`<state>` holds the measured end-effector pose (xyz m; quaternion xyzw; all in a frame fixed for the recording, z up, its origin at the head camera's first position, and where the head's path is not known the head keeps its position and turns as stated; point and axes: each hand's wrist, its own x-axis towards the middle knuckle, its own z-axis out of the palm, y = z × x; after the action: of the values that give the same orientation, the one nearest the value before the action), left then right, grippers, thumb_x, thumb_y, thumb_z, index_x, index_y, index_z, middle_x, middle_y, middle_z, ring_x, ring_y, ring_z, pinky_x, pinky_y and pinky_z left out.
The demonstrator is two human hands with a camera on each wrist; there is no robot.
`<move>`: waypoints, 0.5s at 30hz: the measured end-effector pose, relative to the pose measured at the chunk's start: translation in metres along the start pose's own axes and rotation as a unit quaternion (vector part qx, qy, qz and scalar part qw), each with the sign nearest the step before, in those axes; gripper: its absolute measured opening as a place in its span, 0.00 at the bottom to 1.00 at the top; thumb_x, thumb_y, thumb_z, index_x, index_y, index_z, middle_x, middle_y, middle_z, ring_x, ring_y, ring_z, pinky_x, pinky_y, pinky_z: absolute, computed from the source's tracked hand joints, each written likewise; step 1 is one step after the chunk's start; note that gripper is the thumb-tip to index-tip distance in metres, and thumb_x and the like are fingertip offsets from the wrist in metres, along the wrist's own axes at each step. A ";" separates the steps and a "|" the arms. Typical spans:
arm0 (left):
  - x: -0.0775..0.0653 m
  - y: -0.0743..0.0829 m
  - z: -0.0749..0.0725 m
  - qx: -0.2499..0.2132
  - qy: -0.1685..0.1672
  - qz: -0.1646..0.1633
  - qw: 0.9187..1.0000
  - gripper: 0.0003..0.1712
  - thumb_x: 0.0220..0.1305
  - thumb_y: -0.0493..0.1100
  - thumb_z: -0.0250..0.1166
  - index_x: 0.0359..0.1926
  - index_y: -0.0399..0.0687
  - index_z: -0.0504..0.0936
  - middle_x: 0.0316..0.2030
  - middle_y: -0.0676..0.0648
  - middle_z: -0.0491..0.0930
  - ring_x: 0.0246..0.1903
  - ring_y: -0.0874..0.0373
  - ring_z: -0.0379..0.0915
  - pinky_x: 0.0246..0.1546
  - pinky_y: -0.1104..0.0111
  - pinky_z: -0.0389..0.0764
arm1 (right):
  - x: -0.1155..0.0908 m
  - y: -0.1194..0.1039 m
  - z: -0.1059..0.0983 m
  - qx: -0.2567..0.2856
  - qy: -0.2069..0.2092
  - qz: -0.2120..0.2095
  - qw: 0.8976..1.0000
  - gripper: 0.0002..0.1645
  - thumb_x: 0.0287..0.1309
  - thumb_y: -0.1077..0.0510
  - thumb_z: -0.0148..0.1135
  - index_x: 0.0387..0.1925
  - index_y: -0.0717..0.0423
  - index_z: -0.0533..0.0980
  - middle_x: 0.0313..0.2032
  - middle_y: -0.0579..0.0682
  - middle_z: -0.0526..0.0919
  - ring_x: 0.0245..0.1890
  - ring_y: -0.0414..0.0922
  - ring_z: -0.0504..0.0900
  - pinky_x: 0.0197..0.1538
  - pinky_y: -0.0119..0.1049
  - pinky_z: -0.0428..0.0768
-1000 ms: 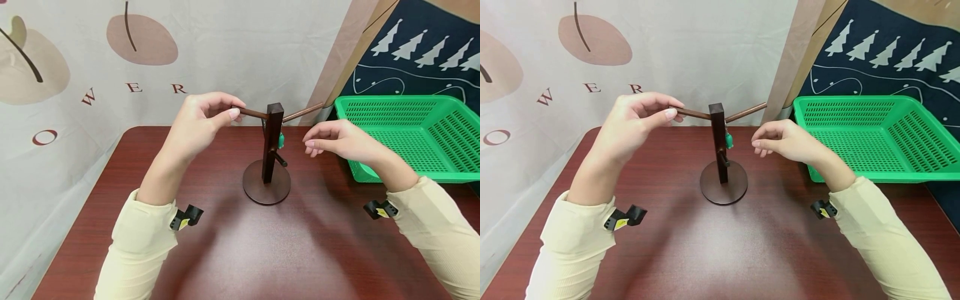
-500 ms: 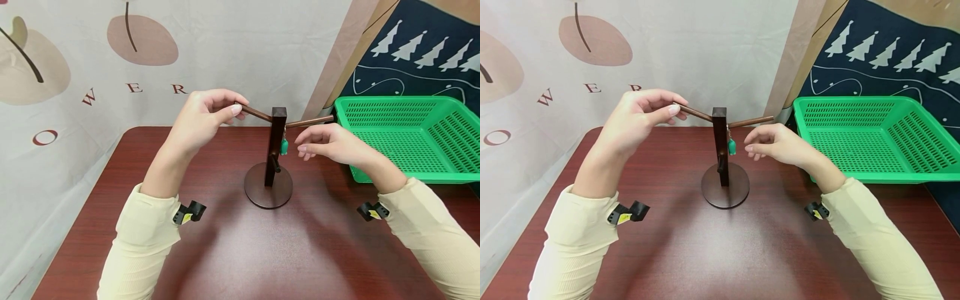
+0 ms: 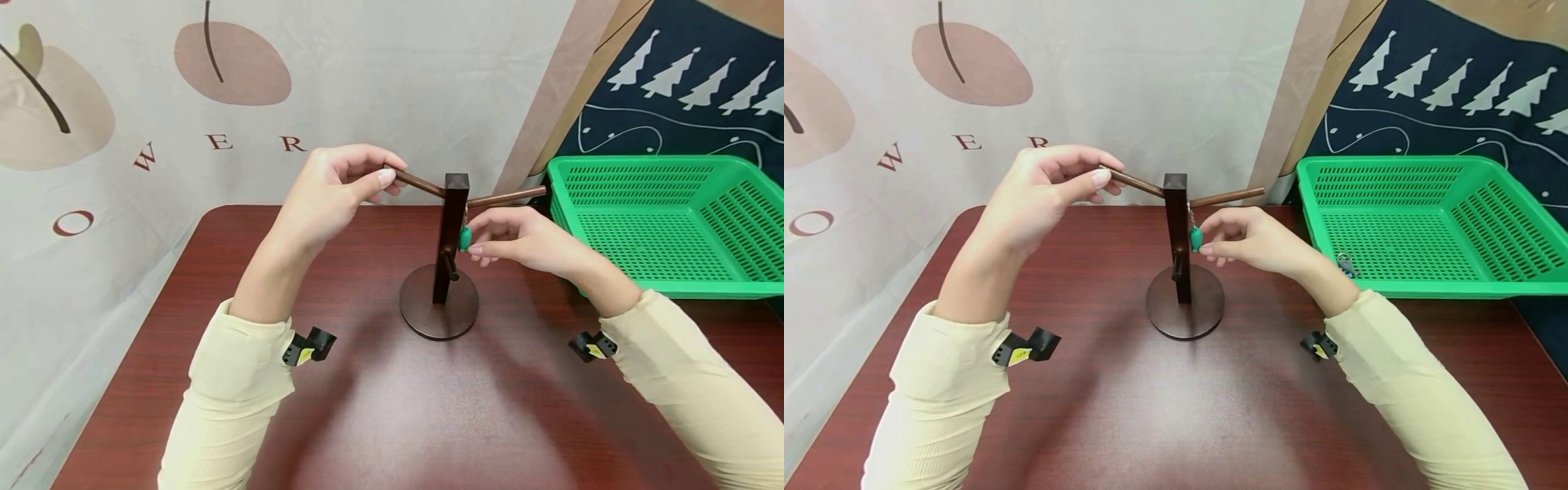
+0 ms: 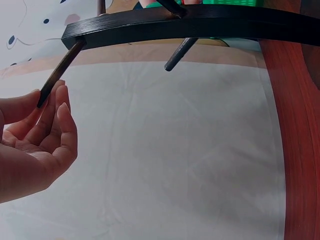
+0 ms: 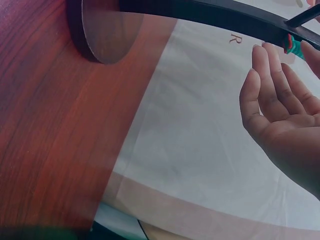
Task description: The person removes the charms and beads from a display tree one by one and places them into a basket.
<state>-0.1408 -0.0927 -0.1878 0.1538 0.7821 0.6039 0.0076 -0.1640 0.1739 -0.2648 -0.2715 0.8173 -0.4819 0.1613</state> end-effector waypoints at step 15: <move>-0.001 0.001 0.000 -0.001 -0.002 -0.003 1.000 0.08 0.62 0.33 0.58 0.41 0.37 0.82 0.29 0.44 0.80 0.35 0.53 0.75 0.38 0.67 0.73 | 0.007 0.006 0.007 0.005 -0.005 -0.014 1.000 0.09 0.55 0.62 0.62 0.37 0.63 0.76 0.28 0.53 0.82 0.30 0.53 0.80 0.36 0.38 0.80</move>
<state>-0.1400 -0.0925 -0.1873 0.1525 0.7817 0.6046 0.0113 -0.1672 0.1671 -0.2734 -0.2844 0.8105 -0.4865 0.1599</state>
